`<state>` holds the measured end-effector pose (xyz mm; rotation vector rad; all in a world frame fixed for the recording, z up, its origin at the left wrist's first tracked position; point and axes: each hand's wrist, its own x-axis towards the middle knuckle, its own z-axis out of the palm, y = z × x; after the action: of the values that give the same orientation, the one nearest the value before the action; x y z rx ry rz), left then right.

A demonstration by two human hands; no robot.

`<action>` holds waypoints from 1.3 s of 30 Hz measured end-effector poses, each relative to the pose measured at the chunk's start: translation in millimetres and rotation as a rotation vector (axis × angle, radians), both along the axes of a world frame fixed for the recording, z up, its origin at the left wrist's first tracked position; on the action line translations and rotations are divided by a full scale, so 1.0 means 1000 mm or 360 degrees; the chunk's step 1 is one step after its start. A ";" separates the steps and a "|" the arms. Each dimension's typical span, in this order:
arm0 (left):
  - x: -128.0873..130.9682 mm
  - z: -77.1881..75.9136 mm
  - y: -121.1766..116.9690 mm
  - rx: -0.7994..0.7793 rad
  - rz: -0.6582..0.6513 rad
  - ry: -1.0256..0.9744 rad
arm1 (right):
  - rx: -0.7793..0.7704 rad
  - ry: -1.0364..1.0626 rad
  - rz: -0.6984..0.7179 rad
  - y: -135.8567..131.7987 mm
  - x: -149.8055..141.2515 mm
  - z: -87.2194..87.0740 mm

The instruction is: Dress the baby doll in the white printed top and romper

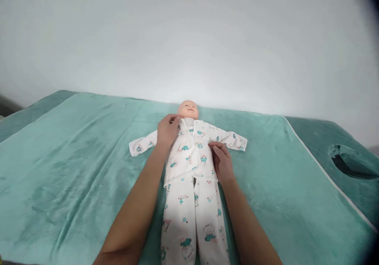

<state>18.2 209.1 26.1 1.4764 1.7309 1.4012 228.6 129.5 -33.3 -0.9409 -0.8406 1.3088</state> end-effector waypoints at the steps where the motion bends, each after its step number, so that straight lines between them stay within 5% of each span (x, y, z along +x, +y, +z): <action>1: 0.000 -0.003 0.004 -0.0004 -0.0023 0.0086 | 0.0009 -0.0027 -0.0001 -0.001 0.000 -0.001; 5: 0.006 -0.004 0.006 -0.0020 -0.0125 0.0326 | 0.0110 -0.0420 -0.0083 0.003 -0.005 0.009; 12: 0.006 0.005 0.011 -0.0059 -0.0209 0.0335 | 0.0130 -0.1728 -0.0080 0.058 -0.044 0.067; 16: 0.004 0.007 0.013 -0.0105 -0.0258 0.0295 | -0.0043 -0.2098 0.0040 0.093 -0.055 0.070; 24: 0.022 0.018 0.004 -0.0069 -0.0285 -0.0500 | 0.0214 -0.1404 -0.0062 0.113 -0.056 0.065; 28: 0.020 0.019 0.004 -0.0003 -0.0065 -0.0070 | 0.0082 -0.1137 0.0002 0.109 -0.060 0.073; 32: 0.013 0.013 0.009 -0.0059 -0.0080 0.0320 | 0.0004 -0.0812 0.0015 0.106 -0.063 0.072; 39: 0.013 0.014 0.009 -0.0108 -0.0224 0.0026 | 0.0034 -0.0925 0.0046 0.108 -0.063 0.065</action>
<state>31.2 217.9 39.7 1.5444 1.6339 1.2500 166.0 237.4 31.6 -1.3228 -1.3107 1.0538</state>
